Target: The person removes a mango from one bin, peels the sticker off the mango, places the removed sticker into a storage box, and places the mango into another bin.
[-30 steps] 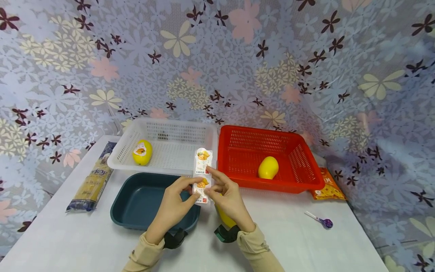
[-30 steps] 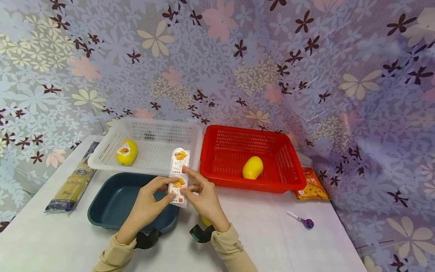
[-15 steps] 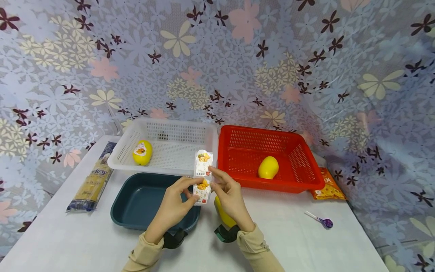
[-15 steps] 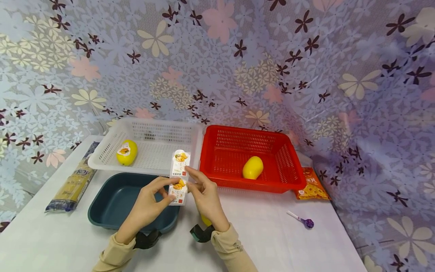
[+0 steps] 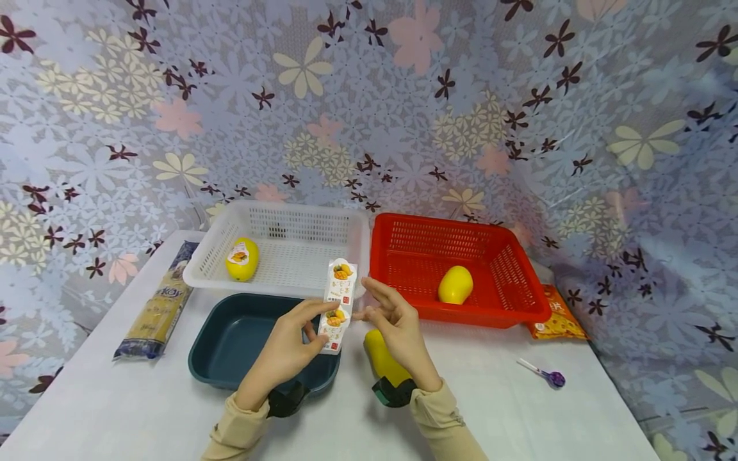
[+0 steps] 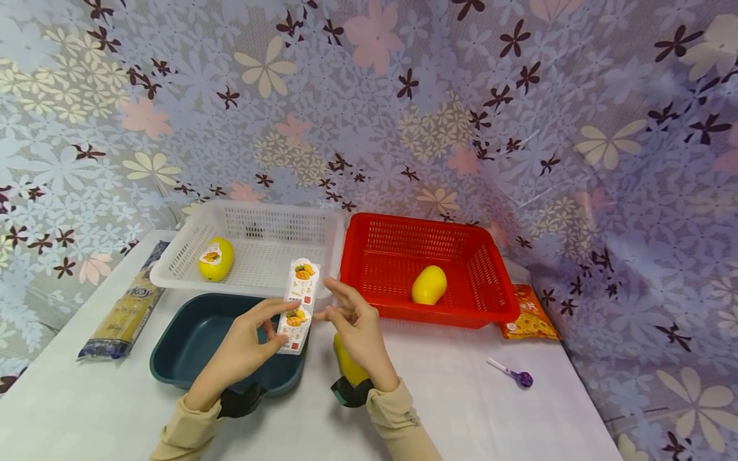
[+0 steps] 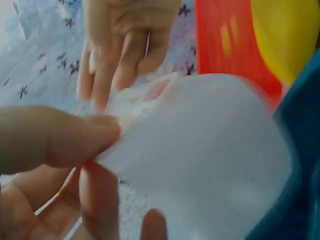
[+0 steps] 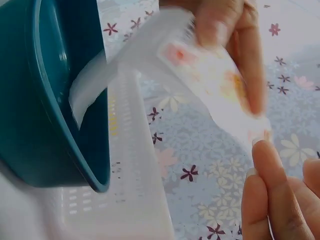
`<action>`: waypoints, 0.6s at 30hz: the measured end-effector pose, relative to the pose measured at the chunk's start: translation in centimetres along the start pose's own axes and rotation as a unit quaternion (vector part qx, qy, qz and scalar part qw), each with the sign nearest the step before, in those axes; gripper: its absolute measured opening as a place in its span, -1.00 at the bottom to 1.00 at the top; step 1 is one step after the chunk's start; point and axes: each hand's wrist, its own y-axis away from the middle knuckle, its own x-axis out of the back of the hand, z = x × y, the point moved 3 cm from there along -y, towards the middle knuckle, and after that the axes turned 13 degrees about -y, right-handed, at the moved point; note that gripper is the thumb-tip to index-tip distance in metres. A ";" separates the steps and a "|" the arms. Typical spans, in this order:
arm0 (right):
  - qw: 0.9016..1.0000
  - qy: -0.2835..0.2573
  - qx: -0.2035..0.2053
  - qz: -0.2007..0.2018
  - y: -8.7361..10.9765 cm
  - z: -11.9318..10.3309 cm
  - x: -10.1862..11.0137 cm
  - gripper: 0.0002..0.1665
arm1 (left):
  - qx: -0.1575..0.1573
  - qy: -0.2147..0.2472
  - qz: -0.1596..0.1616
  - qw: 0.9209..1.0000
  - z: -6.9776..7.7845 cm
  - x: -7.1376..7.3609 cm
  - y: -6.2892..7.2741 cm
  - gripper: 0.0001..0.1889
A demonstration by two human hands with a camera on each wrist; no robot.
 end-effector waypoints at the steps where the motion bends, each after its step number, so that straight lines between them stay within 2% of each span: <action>1: 1.000 -0.003 0.002 0.000 0.0 -0.1 0.1 -0.44 | 0.000 -0.005 0.000 1.000 -0.2 0.2 0.0 -0.41; 7: 1.000 -0.016 0.000 0.015 0.1 -0.6 0.9 -0.44 | 0.020 -0.002 -0.012 1.000 -1.8 1.6 0.1 -0.39; 10: 1.000 -0.019 0.000 0.018 0.2 -0.7 1.2 -0.44 | 0.040 0.009 -0.036 0.999 -2.7 2.0 0.2 -0.39; 14: 1.000 0.006 0.014 0.024 0.4 -0.7 1.7 -0.45 | 0.065 0.001 -0.074 0.995 -3.7 2.1 0.4 -0.43; 18: 0.998 0.033 0.024 0.041 0.7 -1.0 2.5 -0.47 | 0.082 -0.025 -0.089 0.992 -4.4 2.2 0.4 -0.56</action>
